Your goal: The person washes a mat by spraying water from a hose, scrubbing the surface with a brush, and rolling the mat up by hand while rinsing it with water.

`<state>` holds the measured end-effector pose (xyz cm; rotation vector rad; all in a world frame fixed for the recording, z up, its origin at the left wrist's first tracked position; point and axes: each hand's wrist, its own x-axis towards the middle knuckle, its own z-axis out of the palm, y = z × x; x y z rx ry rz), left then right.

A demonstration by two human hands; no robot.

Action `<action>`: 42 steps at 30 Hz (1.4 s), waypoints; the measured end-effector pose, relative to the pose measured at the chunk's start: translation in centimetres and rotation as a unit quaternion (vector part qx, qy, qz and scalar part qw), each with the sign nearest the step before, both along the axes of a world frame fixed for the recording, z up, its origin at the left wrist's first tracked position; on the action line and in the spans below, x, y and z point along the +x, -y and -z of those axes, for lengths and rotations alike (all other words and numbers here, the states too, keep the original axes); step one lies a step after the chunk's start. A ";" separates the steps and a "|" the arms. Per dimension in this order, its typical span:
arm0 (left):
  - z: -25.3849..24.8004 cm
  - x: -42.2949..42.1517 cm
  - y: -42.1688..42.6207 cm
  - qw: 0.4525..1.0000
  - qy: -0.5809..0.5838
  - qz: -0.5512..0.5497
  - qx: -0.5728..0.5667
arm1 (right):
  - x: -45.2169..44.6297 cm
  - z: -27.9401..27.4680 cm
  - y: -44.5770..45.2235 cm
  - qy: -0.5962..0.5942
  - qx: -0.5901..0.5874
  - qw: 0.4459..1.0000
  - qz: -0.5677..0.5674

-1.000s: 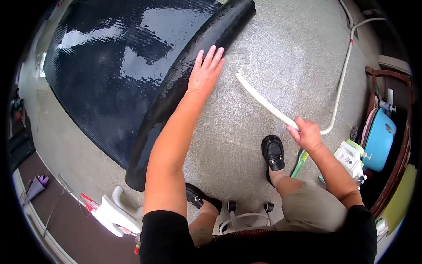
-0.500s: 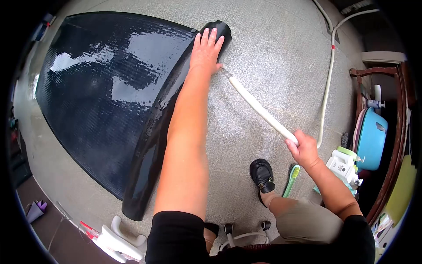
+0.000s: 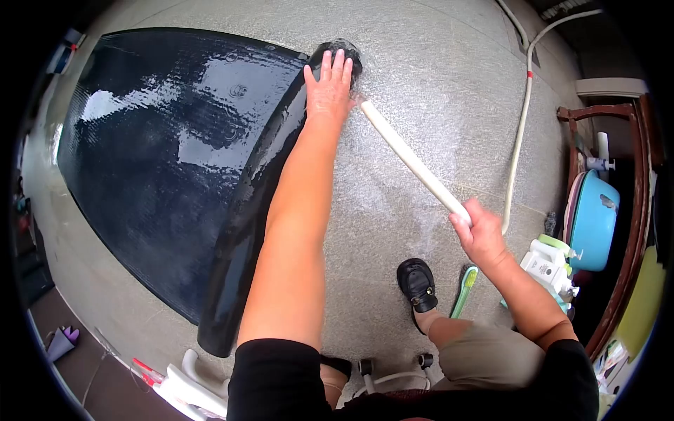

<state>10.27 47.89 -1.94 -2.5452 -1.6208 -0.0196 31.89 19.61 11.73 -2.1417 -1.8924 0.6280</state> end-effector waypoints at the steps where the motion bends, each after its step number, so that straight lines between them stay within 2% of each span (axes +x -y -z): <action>1: -2.4 0.3 -0.3 0.995 0.044 -0.072 -0.052 | 0.0 0.0 0.2 -0.001 -0.002 1.000 -0.007; 2: -3.1 0.4 -1.4 0.986 0.060 -0.147 -0.048 | 0.0 0.0 0.2 0.002 -0.001 1.000 -0.008; 3: -3.8 0.6 -2.0 0.984 0.013 -0.164 -0.076 | 0.0 -0.2 0.1 -0.006 0.007 1.000 -0.009; 5: -1.7 1.2 -2.9 0.985 0.058 -0.127 -0.104 | 0.4 -0.3 0.0 -0.014 0.010 1.000 -0.009; 7: 0.9 0.4 -1.6 0.998 -0.008 0.059 0.017 | 0.6 0.1 -0.4 -0.011 -0.030 0.999 0.026; 8: -0.3 0.4 0.5 0.989 -0.101 0.108 0.012 | 0.6 0.3 -0.5 -0.003 -0.044 0.999 0.025; 9: -0.3 0.3 2.3 0.968 -0.214 0.130 0.005 | 0.5 0.4 -0.6 -0.010 -0.050 0.998 0.021; 11: 3.6 -2.3 7.5 0.951 -0.262 0.144 0.086 | -0.1 0.8 -0.6 -0.029 -0.029 0.998 -0.057; 13: 4.5 -6.8 12.9 0.979 -0.160 0.115 0.049 | -0.9 1.6 0.0 -0.051 -0.034 0.993 -0.101; 15: 3.3 -11.5 17.8 0.991 -0.112 0.062 0.050 | -1.9 2.2 0.9 -0.075 -0.043 0.986 -0.145; 17: 2.2 -16.9 22.3 0.993 -0.102 0.013 0.052 | -3.2 2.7 1.6 -0.039 -0.036 0.975 -0.214; 19: 1.0 -20.9 27.3 0.995 -0.017 -0.098 -0.006 | -4.3 3.1 2.4 -0.037 -0.046 0.965 -0.255; 21: 1.3 -25.2 32.9 0.984 -0.034 -0.176 0.025 | -5.6 2.8 2.5 -0.044 -0.054 0.937 -0.343; 23: 1.1 -29.0 38.8 0.947 -0.036 -0.318 0.017 | -6.8 3.1 3.1 -0.071 -0.061 0.916 -0.389; 28: -0.1 -36.5 50.0 0.836 -0.077 -0.543 -0.023 | -11.6 3.1 6.1 -0.136 -0.081 0.846 -0.508; 29: -0.3 -37.4 50.7 0.834 -0.078 -0.546 -0.023 | -12.3 3.1 6.8 -0.154 -0.080 0.825 -0.537; 31: -0.6 -38.5 51.2 0.852 -0.027 -0.521 -0.051 | -12.9 3.0 8.0 -0.173 -0.092 0.821 -0.536; 34: -0.7 -38.1 51.1 0.831 0.005 -0.555 -0.044 | -12.9 2.9 8.2 -0.154 -0.096 0.824 -0.537; 38: -0.2 -38.2 51.2 0.827 0.018 -0.560 -0.052 | -9.7 3.8 7.0 0.015 -0.152 0.889 -0.432; 39: -0.2 -38.6 51.4 0.830 0.019 -0.554 -0.059 | -8.8 3.7 6.5 0.085 -0.198 0.889 -0.404; 42: 0.0 -40.5 52.1 0.844 0.024 -0.524 -0.114 | -6.7 4.4 6.7 0.089 -0.147 0.905 -0.389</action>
